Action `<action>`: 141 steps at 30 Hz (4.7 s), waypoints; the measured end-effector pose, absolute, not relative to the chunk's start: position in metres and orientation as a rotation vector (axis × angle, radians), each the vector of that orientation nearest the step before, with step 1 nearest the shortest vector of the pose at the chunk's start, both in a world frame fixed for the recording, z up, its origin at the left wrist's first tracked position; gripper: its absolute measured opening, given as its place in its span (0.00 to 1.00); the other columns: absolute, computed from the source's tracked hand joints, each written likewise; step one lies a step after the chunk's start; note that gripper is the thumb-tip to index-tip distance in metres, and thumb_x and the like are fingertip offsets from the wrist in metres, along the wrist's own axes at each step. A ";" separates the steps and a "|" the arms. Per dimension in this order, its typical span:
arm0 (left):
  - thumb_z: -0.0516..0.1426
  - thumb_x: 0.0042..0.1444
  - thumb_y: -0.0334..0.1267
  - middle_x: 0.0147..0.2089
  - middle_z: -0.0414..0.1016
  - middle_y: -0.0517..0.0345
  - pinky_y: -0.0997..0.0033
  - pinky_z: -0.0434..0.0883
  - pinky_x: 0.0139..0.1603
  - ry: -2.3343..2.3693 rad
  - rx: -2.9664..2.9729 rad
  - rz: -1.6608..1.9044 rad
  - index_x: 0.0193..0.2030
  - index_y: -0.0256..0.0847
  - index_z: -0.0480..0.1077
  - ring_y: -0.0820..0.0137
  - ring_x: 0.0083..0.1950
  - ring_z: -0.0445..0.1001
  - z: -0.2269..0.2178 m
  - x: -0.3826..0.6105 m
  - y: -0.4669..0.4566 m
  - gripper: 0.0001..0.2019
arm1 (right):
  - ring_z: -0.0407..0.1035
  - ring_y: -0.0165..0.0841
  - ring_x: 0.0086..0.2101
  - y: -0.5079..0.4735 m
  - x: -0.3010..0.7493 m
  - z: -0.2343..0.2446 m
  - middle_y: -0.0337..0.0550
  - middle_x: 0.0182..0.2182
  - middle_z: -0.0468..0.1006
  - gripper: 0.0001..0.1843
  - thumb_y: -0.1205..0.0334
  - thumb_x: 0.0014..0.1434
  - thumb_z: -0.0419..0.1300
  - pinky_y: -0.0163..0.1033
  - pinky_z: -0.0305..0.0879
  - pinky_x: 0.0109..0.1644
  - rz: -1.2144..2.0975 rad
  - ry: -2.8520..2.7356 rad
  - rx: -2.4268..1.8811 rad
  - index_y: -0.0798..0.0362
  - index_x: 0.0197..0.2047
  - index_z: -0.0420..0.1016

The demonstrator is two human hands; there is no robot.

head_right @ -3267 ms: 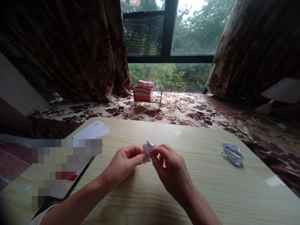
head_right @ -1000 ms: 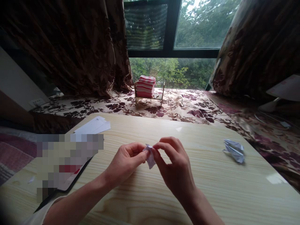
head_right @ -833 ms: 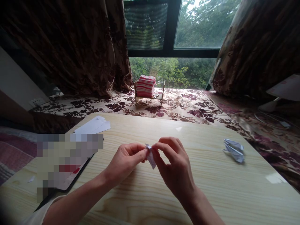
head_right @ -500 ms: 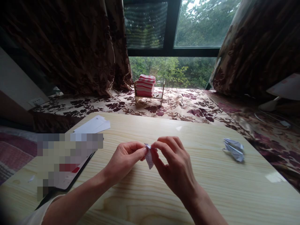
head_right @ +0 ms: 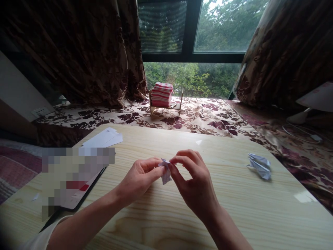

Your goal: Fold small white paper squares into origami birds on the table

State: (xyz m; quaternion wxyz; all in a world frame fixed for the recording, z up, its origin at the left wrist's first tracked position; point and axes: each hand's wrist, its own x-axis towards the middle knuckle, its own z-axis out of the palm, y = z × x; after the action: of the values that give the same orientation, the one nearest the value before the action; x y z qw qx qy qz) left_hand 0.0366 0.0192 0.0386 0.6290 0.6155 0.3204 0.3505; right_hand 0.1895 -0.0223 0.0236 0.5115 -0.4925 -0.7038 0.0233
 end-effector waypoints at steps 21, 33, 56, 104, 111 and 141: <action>0.56 0.51 0.39 0.20 0.64 0.62 0.76 0.59 0.28 0.781 1.414 0.731 0.22 0.34 0.71 0.76 0.25 0.61 0.033 0.035 0.018 0.12 | 0.65 0.36 0.35 -0.024 0.188 0.024 0.45 0.34 0.72 0.10 0.74 0.56 0.59 0.41 0.67 0.35 -0.177 -1.832 -1.134 0.51 0.38 0.73; 0.55 0.51 0.37 0.19 0.67 0.60 0.74 0.61 0.29 0.793 1.383 0.794 0.17 0.34 0.68 0.74 0.24 0.64 0.035 0.037 0.015 0.14 | 0.66 0.35 0.34 -0.025 0.186 0.024 0.45 0.34 0.73 0.11 0.73 0.55 0.59 0.40 0.67 0.33 -0.190 -1.837 -1.109 0.49 0.40 0.75; 0.54 0.56 0.34 0.23 0.63 0.62 0.76 0.61 0.33 0.690 1.581 0.898 0.19 0.36 0.66 0.75 0.29 0.62 0.034 0.032 0.016 0.15 | 0.66 0.36 0.36 -0.025 0.185 0.026 0.46 0.36 0.74 0.12 0.74 0.56 0.58 0.43 0.66 0.39 -0.207 -1.868 -1.062 0.51 0.42 0.76; 0.54 0.56 0.31 0.32 0.70 0.56 0.68 0.66 0.43 0.879 1.934 1.015 0.30 0.37 0.69 0.68 0.38 0.70 0.034 0.031 0.018 0.05 | 0.63 0.36 0.40 -0.024 0.178 0.017 0.44 0.36 0.68 0.04 0.68 0.60 0.54 0.44 0.61 0.44 0.280 -1.677 -1.221 0.53 0.33 0.67; 0.61 0.50 0.36 0.44 0.71 0.53 0.64 0.65 0.51 0.951 1.889 1.172 0.44 0.38 0.68 0.66 0.46 0.70 0.034 0.030 0.022 0.14 | 0.66 0.34 0.37 -0.014 0.191 0.013 0.41 0.34 0.72 0.11 0.52 0.54 0.62 0.41 0.61 0.43 0.799 -0.981 -1.216 0.52 0.31 0.75; 0.58 0.52 0.46 0.28 0.71 0.57 0.72 0.65 0.37 0.836 1.155 0.908 0.33 0.34 0.74 0.73 0.32 0.68 0.031 0.030 0.032 0.14 | 0.67 0.35 0.34 -0.015 0.191 0.017 0.41 0.30 0.75 0.14 0.49 0.46 0.67 0.42 0.61 0.43 0.994 -0.836 -1.163 0.52 0.26 0.76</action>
State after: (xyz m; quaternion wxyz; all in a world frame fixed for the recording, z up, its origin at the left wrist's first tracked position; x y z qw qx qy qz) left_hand 0.0302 0.0318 0.0315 0.6637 0.5112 0.3698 0.4018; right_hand 0.1906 -0.0155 0.0168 0.6436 -0.5108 -0.3668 0.4363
